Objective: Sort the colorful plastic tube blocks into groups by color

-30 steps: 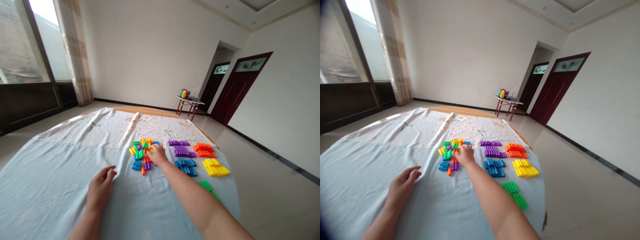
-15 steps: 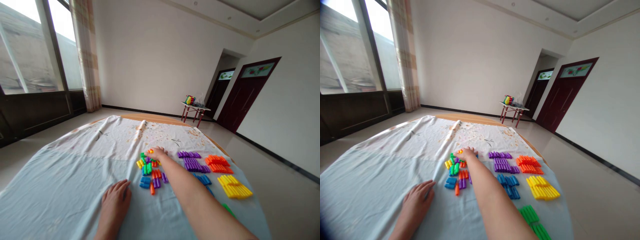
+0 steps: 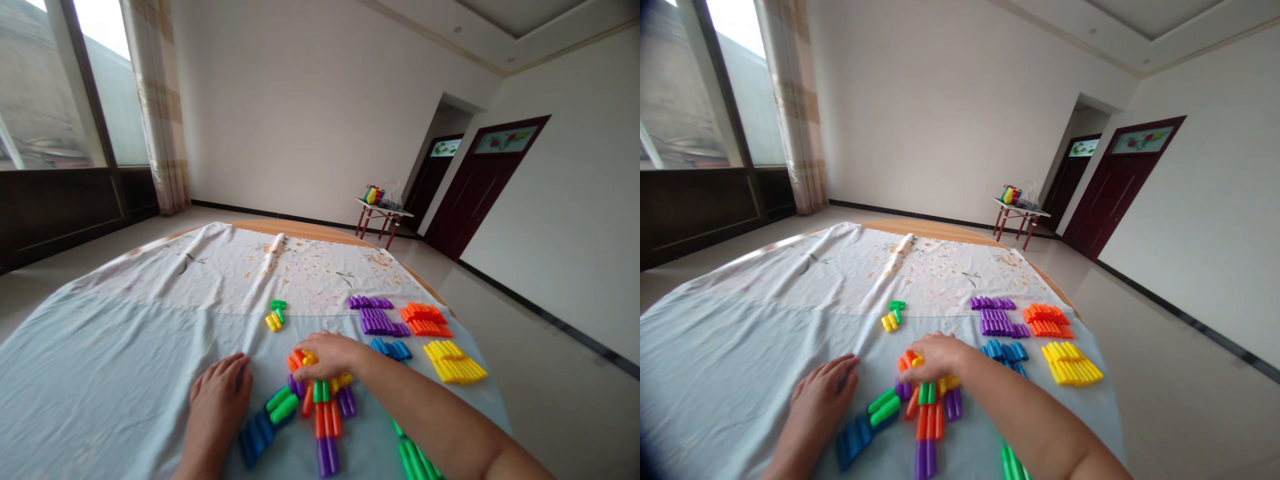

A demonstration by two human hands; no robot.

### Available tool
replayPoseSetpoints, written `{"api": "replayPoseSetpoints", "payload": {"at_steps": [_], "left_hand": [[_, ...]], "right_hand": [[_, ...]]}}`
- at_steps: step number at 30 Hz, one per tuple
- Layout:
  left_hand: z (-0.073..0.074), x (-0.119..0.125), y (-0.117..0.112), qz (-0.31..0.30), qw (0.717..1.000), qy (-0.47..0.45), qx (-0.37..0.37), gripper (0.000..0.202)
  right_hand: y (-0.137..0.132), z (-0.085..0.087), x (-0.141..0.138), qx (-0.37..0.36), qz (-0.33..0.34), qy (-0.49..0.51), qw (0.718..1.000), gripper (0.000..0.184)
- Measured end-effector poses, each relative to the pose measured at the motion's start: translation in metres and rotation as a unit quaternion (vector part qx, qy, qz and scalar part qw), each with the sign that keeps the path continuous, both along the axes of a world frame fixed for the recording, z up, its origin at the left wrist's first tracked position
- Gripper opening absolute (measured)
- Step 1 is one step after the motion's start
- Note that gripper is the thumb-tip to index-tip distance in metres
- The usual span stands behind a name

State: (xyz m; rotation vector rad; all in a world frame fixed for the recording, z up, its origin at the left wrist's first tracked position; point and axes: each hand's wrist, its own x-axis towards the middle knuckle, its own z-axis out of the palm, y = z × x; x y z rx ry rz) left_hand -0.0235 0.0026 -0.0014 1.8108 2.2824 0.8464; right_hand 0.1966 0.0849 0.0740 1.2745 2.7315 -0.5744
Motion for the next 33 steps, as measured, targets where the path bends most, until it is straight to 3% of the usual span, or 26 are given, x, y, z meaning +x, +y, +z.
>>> {"api": "replayPoseSetpoints", "payload": {"at_steps": [2,5,8,12,16,21,25,29,33], "left_hand": [[0.001,0.001,0.0,-0.001,1.0,-0.001,0.007,0.036],[0.001,0.002,0.0,0.0,1.0,-0.005,0.008,0.035],[0.001,0.002,0.0,0.0,1.0,-0.004,0.009,0.035],[0.0,0.001,-0.001,-0.005,1.0,-0.006,0.016,0.035],[0.002,0.001,-0.003,-0.007,1.0,-0.007,0.015,0.035],[0.005,0.005,-0.005,-0.006,1.0,-0.001,0.006,0.035],[0.005,0.008,-0.007,-0.005,1.0,0.001,0.003,0.035],[0.004,0.008,-0.008,0.0,1.0,0.007,0.016,0.036],[0.004,0.007,-0.007,0.007,1.0,0.015,0.024,0.034]], "right_hand": [[-0.001,0.005,-0.005,0.015,-0.008,0.002,1.0,0.051],[0.018,0.007,-0.031,0.083,-0.054,0.071,0.993,0.047],[0.048,-0.003,-0.063,0.109,-0.082,0.107,0.985,0.054],[0.071,-0.022,-0.09,0.073,-0.08,0.083,0.991,0.066],[0.057,-0.027,-0.082,0.065,-0.045,0.081,0.994,0.058],[0.016,-0.017,-0.046,0.062,0.016,0.08,0.995,0.036],[-0.003,-0.01,-0.029,0.097,-0.017,0.094,0.991,0.024],[0.004,-0.012,-0.037,0.149,-0.07,0.114,0.98,0.028],[0.024,-0.022,-0.056,0.142,-0.095,0.102,0.98,0.044]]}}
